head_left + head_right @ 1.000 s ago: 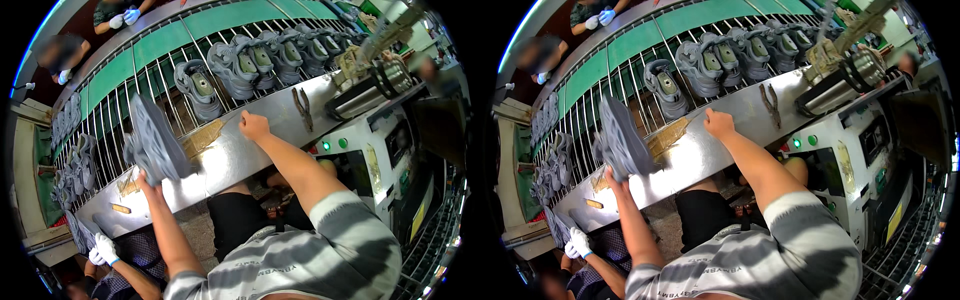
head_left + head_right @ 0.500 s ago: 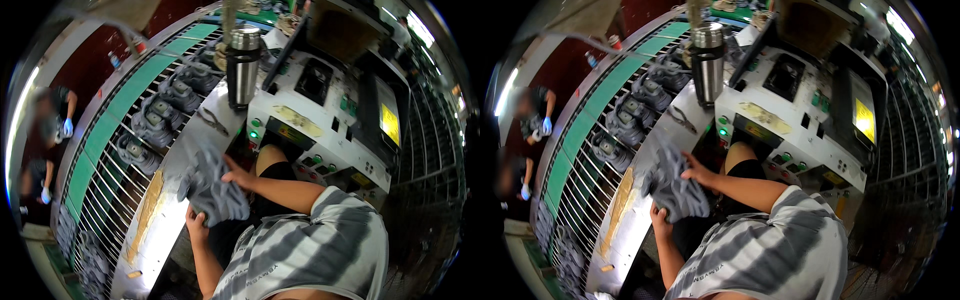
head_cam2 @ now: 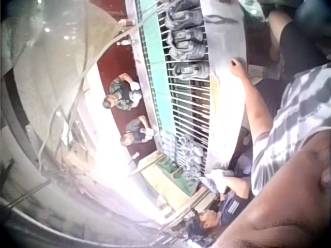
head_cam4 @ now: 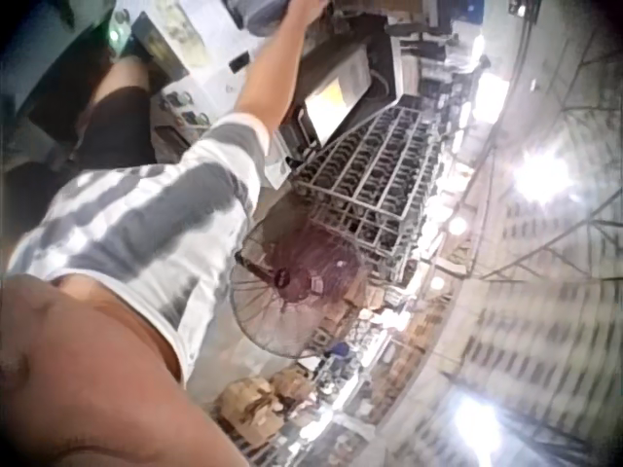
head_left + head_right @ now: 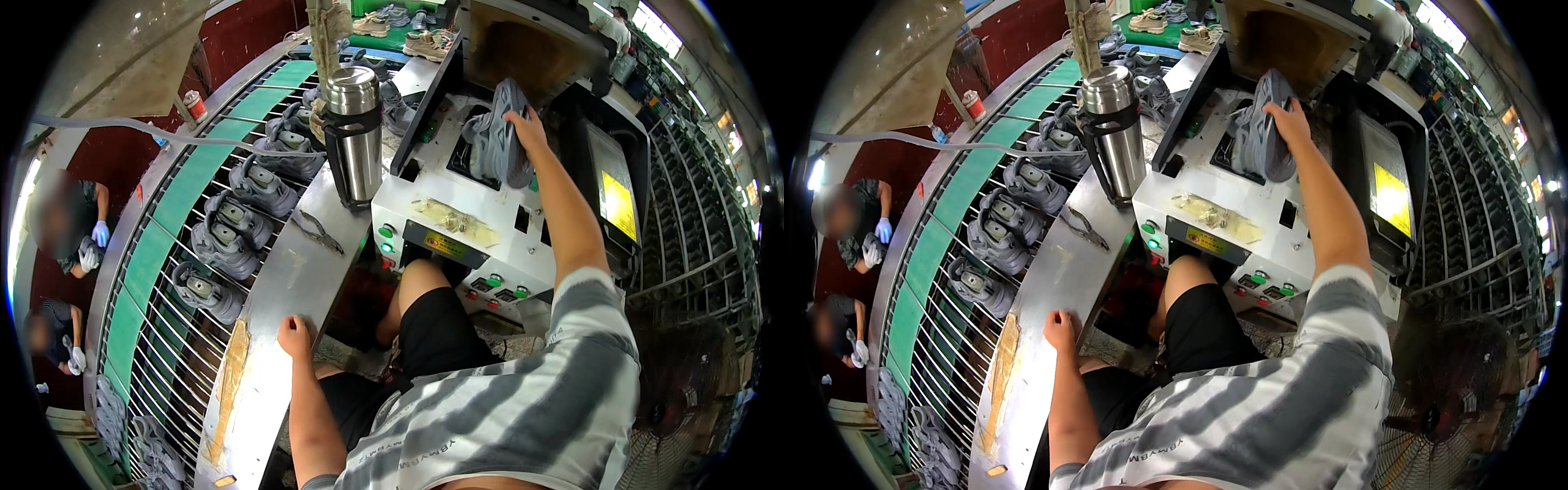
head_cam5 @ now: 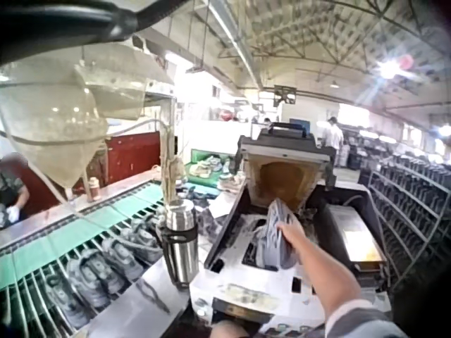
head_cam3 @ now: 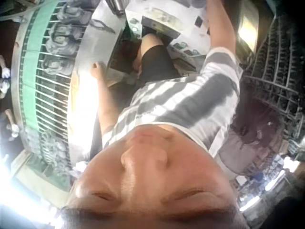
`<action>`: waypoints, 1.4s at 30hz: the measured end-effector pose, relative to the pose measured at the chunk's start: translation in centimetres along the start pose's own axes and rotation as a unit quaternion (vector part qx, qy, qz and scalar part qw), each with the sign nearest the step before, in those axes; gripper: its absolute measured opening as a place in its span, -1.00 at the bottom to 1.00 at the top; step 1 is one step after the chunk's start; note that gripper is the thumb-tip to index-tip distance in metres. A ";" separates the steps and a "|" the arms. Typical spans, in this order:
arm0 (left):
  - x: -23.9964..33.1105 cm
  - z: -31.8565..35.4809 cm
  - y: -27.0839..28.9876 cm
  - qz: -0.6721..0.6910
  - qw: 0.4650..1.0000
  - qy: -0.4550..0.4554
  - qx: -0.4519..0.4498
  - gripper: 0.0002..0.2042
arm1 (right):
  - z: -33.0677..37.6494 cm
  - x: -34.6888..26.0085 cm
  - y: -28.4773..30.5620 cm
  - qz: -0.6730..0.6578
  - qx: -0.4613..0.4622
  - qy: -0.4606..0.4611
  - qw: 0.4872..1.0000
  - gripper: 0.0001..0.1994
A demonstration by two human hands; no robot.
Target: The person picks up shoes from a conveyor belt, places them into a pressing machine one at a time, operates the machine with buttons, and returns the processed shoes to the belt.
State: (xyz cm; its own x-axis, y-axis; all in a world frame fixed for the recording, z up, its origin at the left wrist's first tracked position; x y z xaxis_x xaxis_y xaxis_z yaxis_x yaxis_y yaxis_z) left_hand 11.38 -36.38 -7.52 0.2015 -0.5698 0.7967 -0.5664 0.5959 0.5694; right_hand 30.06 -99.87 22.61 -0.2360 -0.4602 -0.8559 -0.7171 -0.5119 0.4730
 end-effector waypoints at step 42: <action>12.5 4.0 -12.0 0.301 0.889 0.179 -0.294 -0.73 | 14.6 21.1 26.1 0.342 0.249 0.180 0.888 -0.46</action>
State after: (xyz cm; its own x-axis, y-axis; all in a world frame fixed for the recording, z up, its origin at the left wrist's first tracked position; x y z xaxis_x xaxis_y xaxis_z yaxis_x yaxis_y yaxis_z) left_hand 17.52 -52.97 -5.21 0.3044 0.1070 0.9465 -0.1625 0.9849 -0.0591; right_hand -3.26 -112.32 13.89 -0.5665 -0.7884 -0.2397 -0.7098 0.3192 0.6279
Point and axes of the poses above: each hand's wrist, its own z-axis away from the middle knuckle, its own y-axis out of the back of the hand, x = y × z, the point moved 2 cm from there along -z, towards the middle knuckle, and after that the axes turned 5 degrees about x, right-handed, at the moved point
